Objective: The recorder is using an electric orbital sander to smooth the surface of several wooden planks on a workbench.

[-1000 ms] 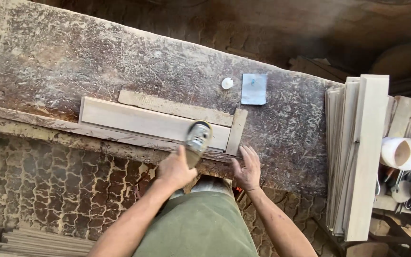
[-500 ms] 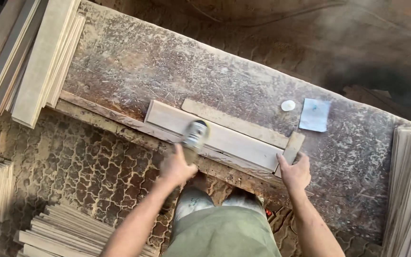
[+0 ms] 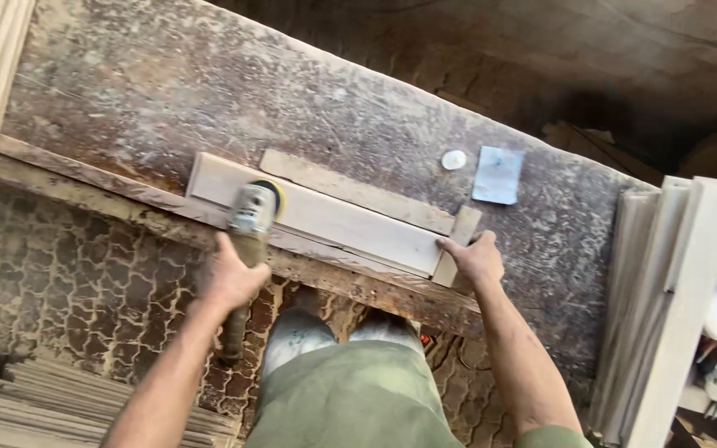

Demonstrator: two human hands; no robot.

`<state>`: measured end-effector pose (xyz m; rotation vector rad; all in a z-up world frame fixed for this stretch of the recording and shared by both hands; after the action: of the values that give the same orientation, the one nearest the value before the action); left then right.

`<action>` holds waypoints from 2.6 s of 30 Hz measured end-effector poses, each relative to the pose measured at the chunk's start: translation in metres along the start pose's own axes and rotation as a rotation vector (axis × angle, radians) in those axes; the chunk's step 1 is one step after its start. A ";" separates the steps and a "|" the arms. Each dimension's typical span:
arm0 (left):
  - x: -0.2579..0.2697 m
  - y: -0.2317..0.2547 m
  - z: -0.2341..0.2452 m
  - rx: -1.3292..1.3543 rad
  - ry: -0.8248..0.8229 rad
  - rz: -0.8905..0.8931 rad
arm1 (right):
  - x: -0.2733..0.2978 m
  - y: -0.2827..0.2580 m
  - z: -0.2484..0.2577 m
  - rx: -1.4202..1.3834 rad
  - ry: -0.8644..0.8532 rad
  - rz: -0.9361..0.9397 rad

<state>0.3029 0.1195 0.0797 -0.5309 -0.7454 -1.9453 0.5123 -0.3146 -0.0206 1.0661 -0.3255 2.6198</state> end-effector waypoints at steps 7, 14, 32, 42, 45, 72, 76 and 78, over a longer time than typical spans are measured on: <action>0.077 0.086 -0.156 -0.284 -0.423 -0.219 | -0.055 0.040 -0.025 -0.037 -0.055 0.058; 0.082 0.077 -0.219 -0.446 -0.504 -0.483 | 0.000 -0.005 0.000 0.014 -0.074 0.052; -0.012 -0.051 -0.004 0.134 -0.005 0.062 | 0.011 -0.020 0.002 0.026 0.017 0.058; 0.105 0.073 -0.210 -0.347 -0.526 -0.415 | 0.001 -0.006 0.003 0.033 -0.005 0.054; 0.102 0.067 -0.244 -0.329 -0.480 -0.465 | -0.007 0.003 -0.002 0.061 0.048 0.066; 0.062 0.052 -0.090 -0.168 -0.267 -0.218 | -0.077 0.049 0.000 -0.019 0.245 0.251; 0.094 0.062 -0.190 -0.349 -0.345 -0.453 | -0.041 0.008 0.000 -0.172 0.292 0.396; 0.097 0.059 -0.220 -0.225 -0.353 -0.586 | 0.009 -0.038 0.000 -0.081 0.214 0.525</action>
<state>0.2991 -0.1147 -0.0006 -0.8830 -0.9884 -2.5342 0.5197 -0.2771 -0.0104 0.7357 -0.7397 3.1072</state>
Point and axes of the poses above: each hand's wrist, its own x-axis away from the middle knuckle, its own z-axis out of the back of the hand, y = z × x, the point moved 8 cm from there along -x, towards the middle knuckle, and after that the axes turned 8 degrees about x, right-handed, at the moved point
